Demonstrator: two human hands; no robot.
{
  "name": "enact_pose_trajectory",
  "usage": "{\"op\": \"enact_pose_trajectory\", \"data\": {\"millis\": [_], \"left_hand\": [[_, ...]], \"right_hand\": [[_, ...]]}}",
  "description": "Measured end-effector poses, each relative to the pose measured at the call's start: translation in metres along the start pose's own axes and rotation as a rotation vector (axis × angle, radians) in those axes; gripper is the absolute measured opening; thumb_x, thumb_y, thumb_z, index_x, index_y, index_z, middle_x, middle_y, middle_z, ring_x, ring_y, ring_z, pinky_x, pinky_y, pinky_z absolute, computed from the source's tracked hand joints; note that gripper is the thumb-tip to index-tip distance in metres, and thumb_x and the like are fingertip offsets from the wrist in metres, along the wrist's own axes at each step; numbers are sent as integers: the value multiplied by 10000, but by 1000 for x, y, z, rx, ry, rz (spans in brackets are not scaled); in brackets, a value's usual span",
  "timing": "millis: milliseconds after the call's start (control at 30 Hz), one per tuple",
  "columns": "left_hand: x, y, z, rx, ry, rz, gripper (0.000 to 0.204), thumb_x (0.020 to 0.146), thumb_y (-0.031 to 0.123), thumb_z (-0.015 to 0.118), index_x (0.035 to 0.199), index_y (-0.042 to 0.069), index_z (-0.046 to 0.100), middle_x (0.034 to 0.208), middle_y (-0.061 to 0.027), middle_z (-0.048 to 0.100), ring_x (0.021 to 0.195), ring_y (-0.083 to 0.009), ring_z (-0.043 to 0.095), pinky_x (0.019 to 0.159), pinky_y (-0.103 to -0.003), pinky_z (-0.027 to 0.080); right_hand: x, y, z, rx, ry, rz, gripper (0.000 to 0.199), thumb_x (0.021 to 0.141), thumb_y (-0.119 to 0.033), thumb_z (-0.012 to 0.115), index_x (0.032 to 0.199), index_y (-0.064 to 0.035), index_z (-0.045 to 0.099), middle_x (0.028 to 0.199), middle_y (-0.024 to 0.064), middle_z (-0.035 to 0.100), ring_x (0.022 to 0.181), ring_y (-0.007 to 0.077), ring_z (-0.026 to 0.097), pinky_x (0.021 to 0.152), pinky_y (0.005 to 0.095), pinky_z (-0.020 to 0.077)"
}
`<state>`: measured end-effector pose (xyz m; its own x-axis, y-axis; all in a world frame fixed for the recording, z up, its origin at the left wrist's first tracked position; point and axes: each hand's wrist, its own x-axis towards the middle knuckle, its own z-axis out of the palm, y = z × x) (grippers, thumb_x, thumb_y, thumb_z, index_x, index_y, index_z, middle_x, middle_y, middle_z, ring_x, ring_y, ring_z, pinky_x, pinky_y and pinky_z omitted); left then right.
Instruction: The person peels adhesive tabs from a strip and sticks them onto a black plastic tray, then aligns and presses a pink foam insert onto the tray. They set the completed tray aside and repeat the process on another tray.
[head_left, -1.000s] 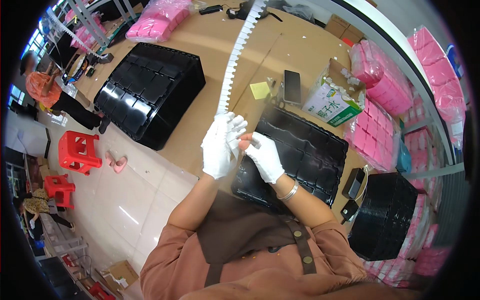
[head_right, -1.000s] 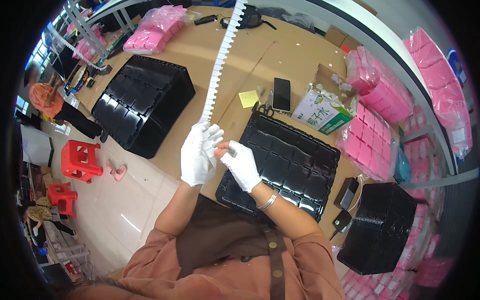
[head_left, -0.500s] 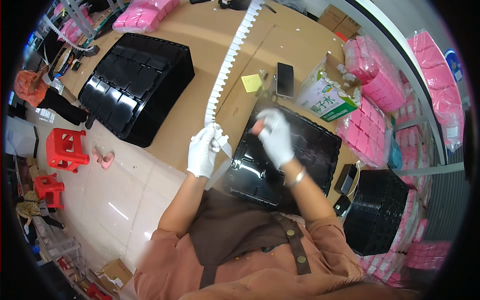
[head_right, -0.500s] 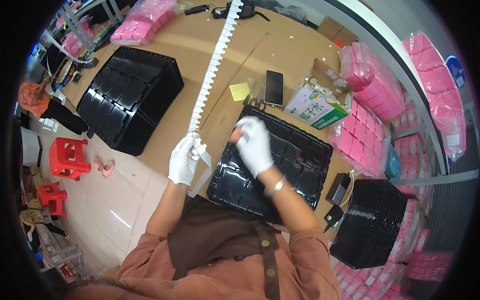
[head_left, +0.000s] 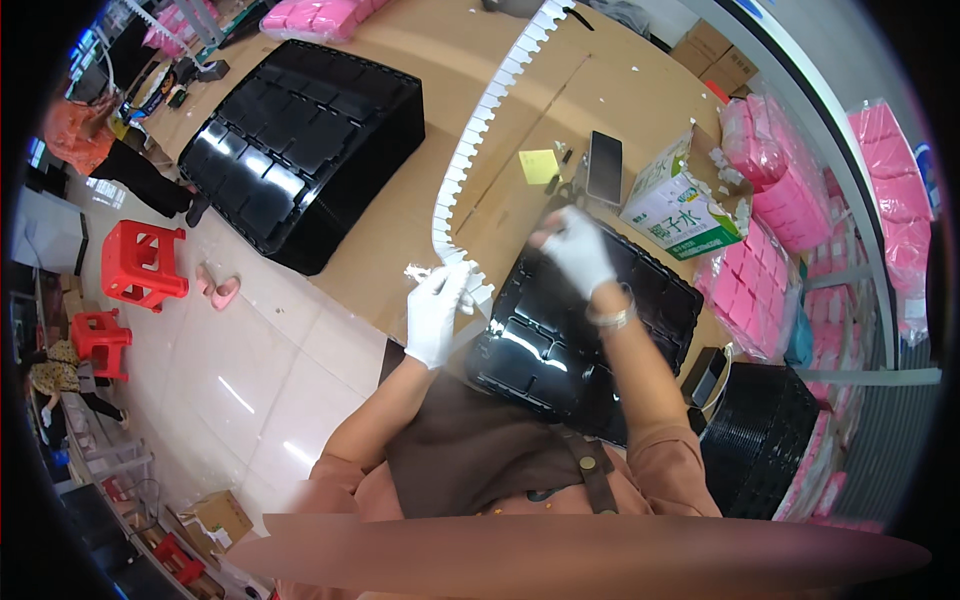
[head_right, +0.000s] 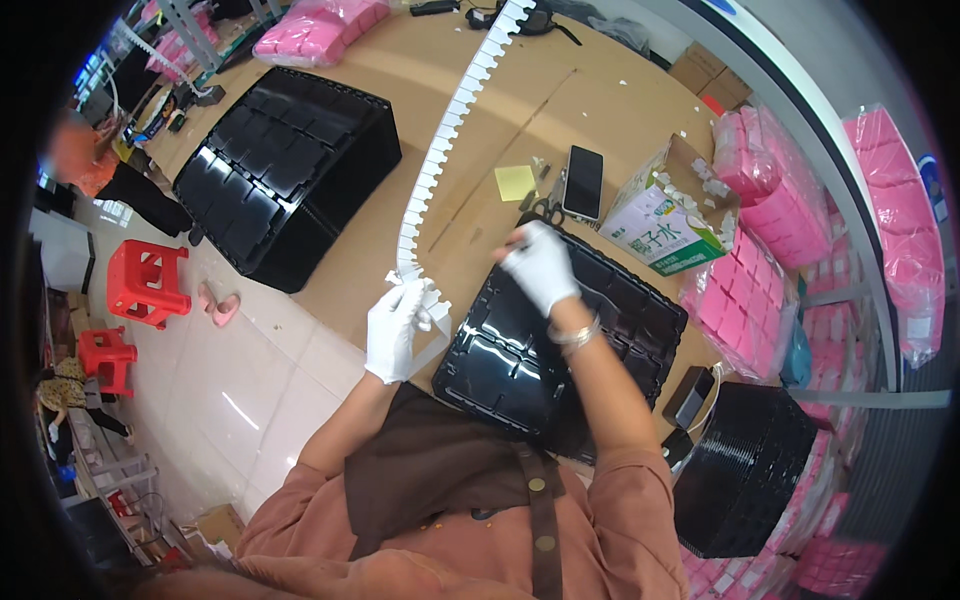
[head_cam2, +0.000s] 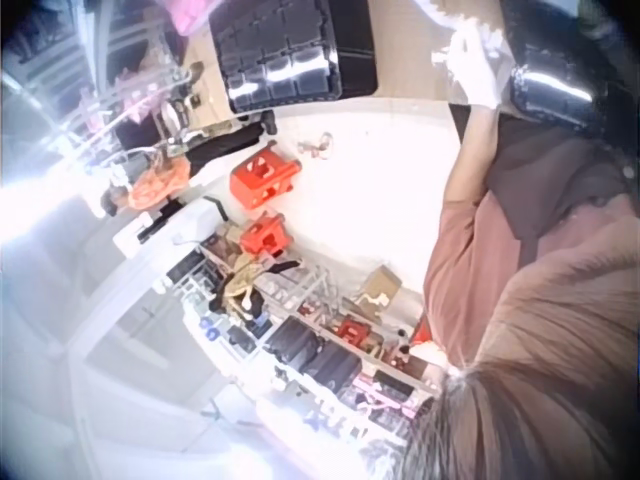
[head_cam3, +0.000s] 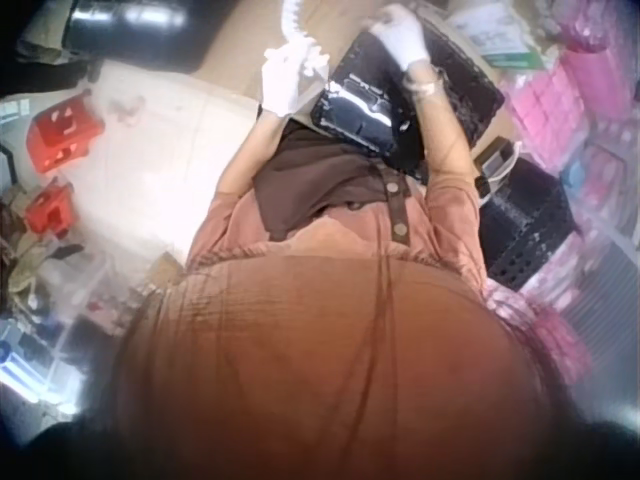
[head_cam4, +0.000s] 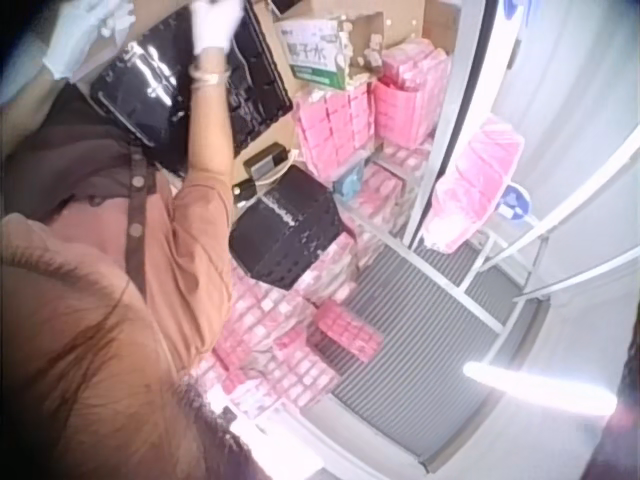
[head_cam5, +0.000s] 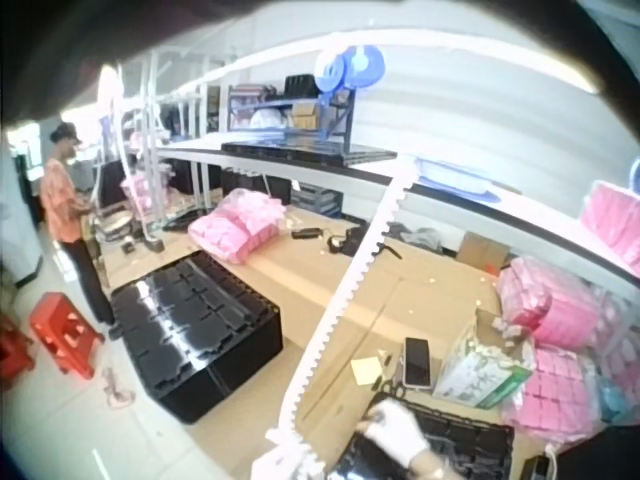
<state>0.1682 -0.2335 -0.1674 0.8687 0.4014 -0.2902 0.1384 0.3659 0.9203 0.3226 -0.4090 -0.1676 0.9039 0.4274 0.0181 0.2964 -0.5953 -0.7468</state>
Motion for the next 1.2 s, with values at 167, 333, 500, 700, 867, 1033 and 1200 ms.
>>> {"op": "enact_pose_trajectory", "data": {"millis": [167, 333, 500, 700, 867, 1033, 1200], "left_hand": [[-8, -12, 7, 43, -26, 83, 286, 955, 200, 563, 1083, -42, 645, 788, -29, 611, 630, -60, 517, 588, -211, 437], [-12, 1, 11, -76, -122, -126, 269, 955, 183, 561, 1108, -28, 627, 811, -31, 610, 650, -76, 546, 591, -216, 449], [-12, 4, 16, -495, -64, -297, 235, 918, 129, 605, 1112, -5, 602, 952, -69, 617, 647, -99, 566, 598, -229, 481], [-9, -3, -19, -259, 3, -46, 255, 924, 158, 613, 1101, -25, 603, 964, -78, 615, 638, -83, 542, 588, -209, 463], [-23, -14, -24, -95, 28, 0, 227, 930, 157, 602, 1055, -30, 633, 886, -66, 630, 630, -74, 535, 567, -201, 434], [-43, -17, -10, -1, -28, -19, 228, 931, 182, 602, 1003, -24, 666, 870, -48, 661, 685, -64, 574, 603, -208, 454], [-43, -23, 3, -27, -108, -2, 252, 927, 200, 608, 1045, -16, 661, 863, -39, 658, 653, -45, 544, 579, -195, 435]], "right_hand": [[-78, -60, 39, 623, -116, 206, 100, 805, -67, 697, 867, 4, 664, 761, 32, 658, 697, 84, 567, 640, 238, 458], [-98, -60, 36, 549, 8, 218, 79, 780, -51, 702, 835, -4, 669, 752, 36, 655, 697, 92, 582, 638, 245, 463], [-118, -63, 30, 408, 225, -90, 92, 677, -7, 721, 743, -20, 658, 912, 74, 609, 738, 193, 591, 660, 309, 479], [-137, -35, 46, -210, -154, -178, 89, 622, -60, 741, 658, -79, 662, 897, 73, 644, 881, 271, 591, 751, 351, 504], [-142, -42, 61, -304, -124, 23, 219, 661, -98, 761, 845, -46, 654, 866, 98, 626, 842, 256, 589, 704, 360, 490], [-131, -48, 48, 667, -20, 172, 198, 801, -97, 714, 960, -12, 633, 723, 3, 593, 627, 66, 523, 600, 234, 448], [-132, -52, 45, 628, -46, 207, 74, 823, -62, 673, 855, 1, 650, 744, 36, 656, 666, 76, 584, 612, 238, 467]]}}
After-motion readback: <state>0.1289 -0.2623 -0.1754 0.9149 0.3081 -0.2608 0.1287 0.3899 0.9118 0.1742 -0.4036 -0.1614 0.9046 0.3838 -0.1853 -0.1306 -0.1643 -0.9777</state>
